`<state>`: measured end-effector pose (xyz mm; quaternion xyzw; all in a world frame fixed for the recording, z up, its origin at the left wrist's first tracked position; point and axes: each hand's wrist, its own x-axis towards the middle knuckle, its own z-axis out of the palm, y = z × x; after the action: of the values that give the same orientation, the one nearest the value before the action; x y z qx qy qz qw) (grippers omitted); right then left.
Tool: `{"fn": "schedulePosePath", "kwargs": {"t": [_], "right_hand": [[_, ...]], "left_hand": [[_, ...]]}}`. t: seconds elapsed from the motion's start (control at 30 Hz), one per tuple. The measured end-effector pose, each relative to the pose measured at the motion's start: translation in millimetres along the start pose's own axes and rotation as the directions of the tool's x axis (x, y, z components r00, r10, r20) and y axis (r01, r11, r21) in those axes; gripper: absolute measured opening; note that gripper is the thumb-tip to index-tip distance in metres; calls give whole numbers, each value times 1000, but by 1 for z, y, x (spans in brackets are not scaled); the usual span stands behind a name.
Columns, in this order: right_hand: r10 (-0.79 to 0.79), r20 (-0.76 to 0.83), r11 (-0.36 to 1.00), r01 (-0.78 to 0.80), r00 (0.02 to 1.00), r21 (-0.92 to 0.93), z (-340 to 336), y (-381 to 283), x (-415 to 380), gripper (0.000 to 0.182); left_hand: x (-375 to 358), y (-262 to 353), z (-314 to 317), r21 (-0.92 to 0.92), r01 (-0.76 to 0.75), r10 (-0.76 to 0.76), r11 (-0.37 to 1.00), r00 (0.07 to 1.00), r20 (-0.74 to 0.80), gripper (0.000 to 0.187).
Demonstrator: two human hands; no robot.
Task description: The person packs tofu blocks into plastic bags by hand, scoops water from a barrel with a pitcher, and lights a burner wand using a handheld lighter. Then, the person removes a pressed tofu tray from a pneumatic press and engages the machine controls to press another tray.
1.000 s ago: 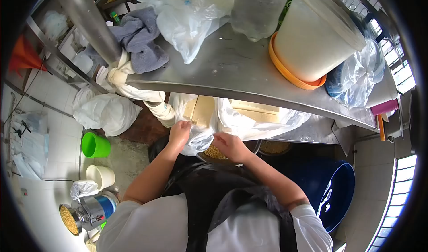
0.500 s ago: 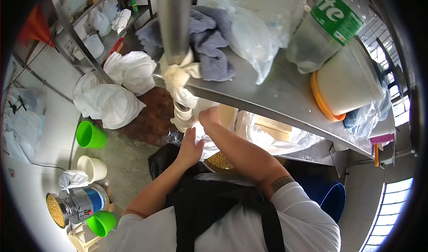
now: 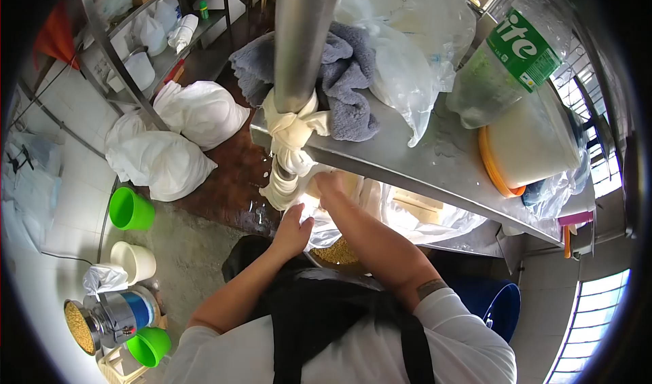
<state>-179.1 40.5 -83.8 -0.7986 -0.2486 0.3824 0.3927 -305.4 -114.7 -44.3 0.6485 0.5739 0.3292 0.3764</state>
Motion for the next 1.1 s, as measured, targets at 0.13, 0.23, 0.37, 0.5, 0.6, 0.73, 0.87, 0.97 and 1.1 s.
{"fn": "schedulePosePath", "kwargs": {"t": [0.13, 0.23, 0.37, 0.5, 0.6, 0.73, 0.87, 0.97, 1.1], "right_hand": [[44, 287, 978, -101, 957, 185, -23, -9, 7, 24], [112, 392, 966, -193, 913, 174, -24, -9, 18, 25], [138, 457, 955, -241, 878, 174, -32, -7, 29, 25], [126, 485, 945, -254, 865, 207, -42, -7, 31, 26], [120, 484, 947, -246, 867, 205, -42, -7, 37, 26], [117, 487, 949, -242, 865, 202, -54, -7, 31, 27], [87, 577, 884, -330, 812, 330, -102, -7, -16, 18], [129, 666, 877, -398, 735, 269, -114, 25, -17, 20], [185, 676, 877, -430, 713, 214, -116, 33, -20, 23]], "left_hand": [[4, 9, 3, -192, 204, -181, 960, 975, 128, 52], [12, 9, 14, -307, 171, -149, 936, 984, 94, 54], [31, 15, 20, -655, 518, -429, 550, 848, 310, 52], [50, 13, 32, -813, 561, -437, 156, 777, 453, 56], [56, 26, 42, -858, 510, -492, 62, 763, 418, 57], [62, 26, 46, -856, 517, -527, -6, 726, 443, 56], [58, 35, 37, -836, 549, -503, -25, 715, 485, 43], [44, 21, 45, -830, 553, -548, 72, 717, 430, 35], [38, -11, 60, -835, 544, -553, 83, 722, 415, 30]]}}
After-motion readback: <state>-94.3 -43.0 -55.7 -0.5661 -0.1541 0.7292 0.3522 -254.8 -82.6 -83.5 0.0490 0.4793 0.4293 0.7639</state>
